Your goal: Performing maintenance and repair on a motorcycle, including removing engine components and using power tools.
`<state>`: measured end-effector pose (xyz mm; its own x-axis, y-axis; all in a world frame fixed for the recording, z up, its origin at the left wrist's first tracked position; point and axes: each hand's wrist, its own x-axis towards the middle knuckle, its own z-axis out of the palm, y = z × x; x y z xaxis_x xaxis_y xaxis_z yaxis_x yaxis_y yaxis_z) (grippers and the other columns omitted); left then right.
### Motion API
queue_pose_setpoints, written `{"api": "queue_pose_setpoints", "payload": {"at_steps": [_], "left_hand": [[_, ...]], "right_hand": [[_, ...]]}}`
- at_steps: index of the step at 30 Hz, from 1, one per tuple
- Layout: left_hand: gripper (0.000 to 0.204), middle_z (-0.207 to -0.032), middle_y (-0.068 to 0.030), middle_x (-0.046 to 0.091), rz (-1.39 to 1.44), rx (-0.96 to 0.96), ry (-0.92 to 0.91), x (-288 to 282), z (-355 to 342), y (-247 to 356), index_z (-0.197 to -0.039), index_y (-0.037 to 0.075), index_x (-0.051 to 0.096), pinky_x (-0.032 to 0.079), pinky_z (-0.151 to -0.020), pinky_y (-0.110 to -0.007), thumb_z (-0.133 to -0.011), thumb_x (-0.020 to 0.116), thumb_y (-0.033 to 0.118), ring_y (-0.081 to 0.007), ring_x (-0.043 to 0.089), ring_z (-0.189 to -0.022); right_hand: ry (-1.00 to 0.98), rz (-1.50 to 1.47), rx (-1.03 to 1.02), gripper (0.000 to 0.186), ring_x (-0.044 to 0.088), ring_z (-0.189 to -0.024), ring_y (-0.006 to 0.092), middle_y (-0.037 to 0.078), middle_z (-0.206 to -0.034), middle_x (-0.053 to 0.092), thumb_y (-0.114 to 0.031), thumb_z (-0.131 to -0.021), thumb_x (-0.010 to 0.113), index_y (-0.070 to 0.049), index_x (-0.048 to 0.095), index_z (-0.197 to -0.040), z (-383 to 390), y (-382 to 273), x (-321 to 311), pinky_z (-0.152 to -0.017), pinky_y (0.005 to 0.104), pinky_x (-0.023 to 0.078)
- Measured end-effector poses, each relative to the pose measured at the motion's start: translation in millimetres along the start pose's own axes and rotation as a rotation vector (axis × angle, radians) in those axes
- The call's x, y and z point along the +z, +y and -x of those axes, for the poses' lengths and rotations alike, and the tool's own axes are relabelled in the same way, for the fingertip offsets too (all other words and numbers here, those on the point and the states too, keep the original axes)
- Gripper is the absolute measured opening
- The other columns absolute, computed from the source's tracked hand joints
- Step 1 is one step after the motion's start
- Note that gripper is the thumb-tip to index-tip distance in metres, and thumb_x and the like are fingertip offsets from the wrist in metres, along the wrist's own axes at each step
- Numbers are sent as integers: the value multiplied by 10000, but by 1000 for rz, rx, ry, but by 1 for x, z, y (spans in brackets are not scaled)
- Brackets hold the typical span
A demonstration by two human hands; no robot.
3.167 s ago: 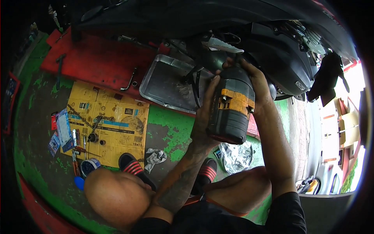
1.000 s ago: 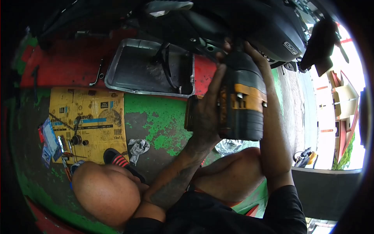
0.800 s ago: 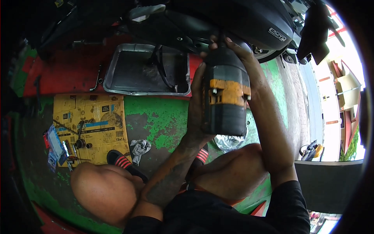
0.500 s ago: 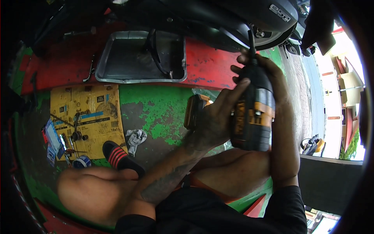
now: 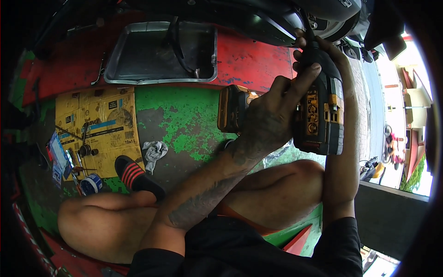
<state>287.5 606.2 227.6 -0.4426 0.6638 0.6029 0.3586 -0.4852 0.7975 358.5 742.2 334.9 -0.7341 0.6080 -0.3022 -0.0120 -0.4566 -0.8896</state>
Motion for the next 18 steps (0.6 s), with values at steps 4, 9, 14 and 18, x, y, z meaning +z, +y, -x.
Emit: {"api": "queue_pose_setpoints", "payload": {"at_steps": [4, 9, 14, 18], "left_hand": [[758, -941, -131, 546, 94, 15, 43, 5, 0, -8, -1503, 177, 371, 573, -631, -388, -819, 686, 88, -300, 664, -765], [748, -966, -139, 563, 152, 41, 136, 5, -4, -6, -1505, 166, 368, 568, -623, -377, -831, 686, 103, -296, 667, -773], [751, -971, -140, 560, 91, 22, 85, 2, -8, -7, -1508, 171, 363, 567, -623, -373, -833, 686, 103, -291, 667, -781], [771, -956, -138, 549, 13, -6, 57, 4, -10, -5, -1514, 191, 352, 564, -614, -387, -825, 688, 102, -292, 657, -742]], "right_hand": [[-50, -20, -4, 352, 666, -900, 202, 96, -977, 686, -278, -1009, 451, 10, 624, -1113, -6, -1, -2, -812, 315, 557], [-44, 36, 14, 395, 640, -876, 161, 31, -1018, 623, -295, -1029, 422, 5, 533, -1260, -16, 0, -1, -781, 293, 563], [-47, -15, 18, 401, 630, -923, 168, 45, -1034, 619, -279, -1029, 416, 35, 511, -1259, -14, -2, -1, -805, 307, 557], [-23, -7, -33, 399, 640, -935, 180, 59, -1030, 629, -288, -1028, 419, 26, 519, -1254, -18, -6, -6, -809, 315, 561]]}}
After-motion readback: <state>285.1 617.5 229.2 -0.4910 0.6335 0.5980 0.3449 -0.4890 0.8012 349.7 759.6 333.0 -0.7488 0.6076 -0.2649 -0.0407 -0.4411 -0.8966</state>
